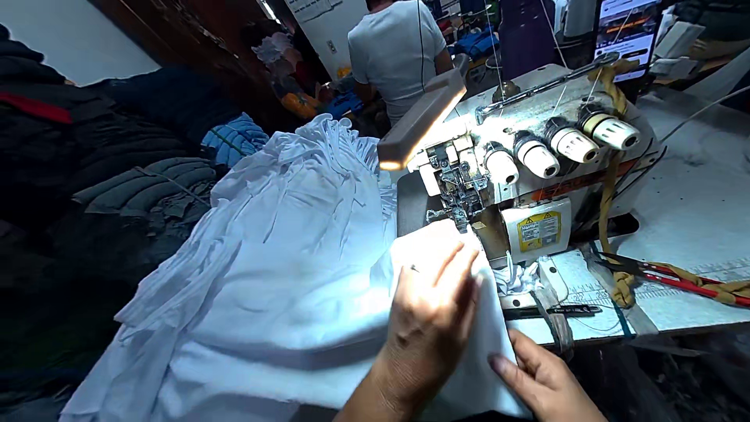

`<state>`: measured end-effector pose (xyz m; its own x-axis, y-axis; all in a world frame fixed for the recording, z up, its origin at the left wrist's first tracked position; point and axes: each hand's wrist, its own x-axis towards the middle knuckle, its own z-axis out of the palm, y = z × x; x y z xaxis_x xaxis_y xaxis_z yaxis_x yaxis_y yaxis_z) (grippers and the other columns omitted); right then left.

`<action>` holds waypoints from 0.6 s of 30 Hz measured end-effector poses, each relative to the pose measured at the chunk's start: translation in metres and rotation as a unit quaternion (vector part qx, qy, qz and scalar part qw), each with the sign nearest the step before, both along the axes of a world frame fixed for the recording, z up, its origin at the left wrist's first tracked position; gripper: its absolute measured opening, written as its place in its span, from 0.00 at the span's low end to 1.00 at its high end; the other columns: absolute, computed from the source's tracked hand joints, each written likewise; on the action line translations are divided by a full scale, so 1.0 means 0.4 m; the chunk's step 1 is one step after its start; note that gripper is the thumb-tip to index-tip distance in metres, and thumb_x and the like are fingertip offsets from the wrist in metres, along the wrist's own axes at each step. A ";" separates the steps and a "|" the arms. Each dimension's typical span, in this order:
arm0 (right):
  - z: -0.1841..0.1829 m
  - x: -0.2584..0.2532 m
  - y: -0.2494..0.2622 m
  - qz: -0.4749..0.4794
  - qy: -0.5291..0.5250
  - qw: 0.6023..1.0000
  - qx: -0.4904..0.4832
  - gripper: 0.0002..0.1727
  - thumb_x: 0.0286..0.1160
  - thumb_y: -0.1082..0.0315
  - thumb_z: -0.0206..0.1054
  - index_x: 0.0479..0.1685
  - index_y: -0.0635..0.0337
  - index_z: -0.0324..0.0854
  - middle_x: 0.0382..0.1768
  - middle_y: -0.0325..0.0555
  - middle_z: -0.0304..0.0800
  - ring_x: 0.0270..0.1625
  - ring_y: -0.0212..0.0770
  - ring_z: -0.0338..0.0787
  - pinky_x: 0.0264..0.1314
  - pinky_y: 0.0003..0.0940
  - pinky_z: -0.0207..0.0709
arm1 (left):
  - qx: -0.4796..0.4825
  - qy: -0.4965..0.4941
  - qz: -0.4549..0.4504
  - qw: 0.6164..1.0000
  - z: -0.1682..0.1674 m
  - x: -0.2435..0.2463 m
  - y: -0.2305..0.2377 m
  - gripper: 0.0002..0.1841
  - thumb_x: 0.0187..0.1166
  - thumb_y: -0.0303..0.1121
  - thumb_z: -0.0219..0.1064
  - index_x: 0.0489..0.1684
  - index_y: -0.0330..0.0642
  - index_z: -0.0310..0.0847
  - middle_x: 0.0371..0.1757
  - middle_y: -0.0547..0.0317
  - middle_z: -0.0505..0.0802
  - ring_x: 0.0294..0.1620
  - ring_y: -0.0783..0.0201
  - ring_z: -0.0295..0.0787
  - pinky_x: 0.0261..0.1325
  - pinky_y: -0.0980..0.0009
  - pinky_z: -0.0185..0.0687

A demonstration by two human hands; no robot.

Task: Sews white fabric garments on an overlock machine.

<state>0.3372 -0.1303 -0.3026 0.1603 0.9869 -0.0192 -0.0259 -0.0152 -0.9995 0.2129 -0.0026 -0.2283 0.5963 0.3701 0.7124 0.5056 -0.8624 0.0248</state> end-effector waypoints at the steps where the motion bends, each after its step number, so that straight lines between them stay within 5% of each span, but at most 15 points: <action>1: -0.006 0.002 -0.021 0.020 -0.005 1.000 -0.010 0.11 0.83 0.68 0.62 0.51 0.68 0.83 0.33 0.40 0.91 0.37 0.28 0.91 0.46 0.32 0.85 | -0.007 0.010 -0.008 1.000 -0.027 -0.001 -0.009 0.16 0.81 0.41 0.65 0.55 0.42 0.93 0.60 0.55 0.95 0.64 0.61 0.90 0.64 0.63 0.82; 9: 0.011 0.018 -0.075 0.052 -0.098 0.992 0.056 0.15 0.87 0.70 0.59 0.42 0.76 0.85 0.33 0.54 0.90 0.38 0.33 0.88 0.47 0.29 0.80 | -0.008 0.021 -0.016 1.000 -0.069 -0.005 0.012 0.18 0.85 0.44 0.60 0.57 0.47 0.94 0.62 0.58 0.94 0.68 0.62 0.86 0.71 0.63 0.75; 14: 0.046 0.030 -0.015 0.017 -0.121 0.991 0.059 0.15 0.87 0.66 0.59 0.37 0.69 0.84 0.25 0.41 0.81 0.30 0.25 0.79 0.37 0.22 0.73 | -0.045 0.051 -0.016 0.998 -0.021 0.005 0.053 0.19 0.84 0.45 0.59 0.57 0.49 0.94 0.58 0.53 0.93 0.63 0.54 0.88 0.68 0.52 0.76; 18: 0.031 0.033 0.047 0.018 -0.062 0.996 0.057 0.14 0.87 0.60 0.57 0.39 0.57 0.84 0.26 0.29 0.81 0.31 0.17 0.82 0.37 0.17 0.75 | -0.003 0.086 0.010 0.996 -0.001 0.007 0.048 0.19 0.84 0.49 0.59 0.52 0.51 0.96 0.61 0.52 0.93 0.73 0.48 0.83 0.78 0.34 0.62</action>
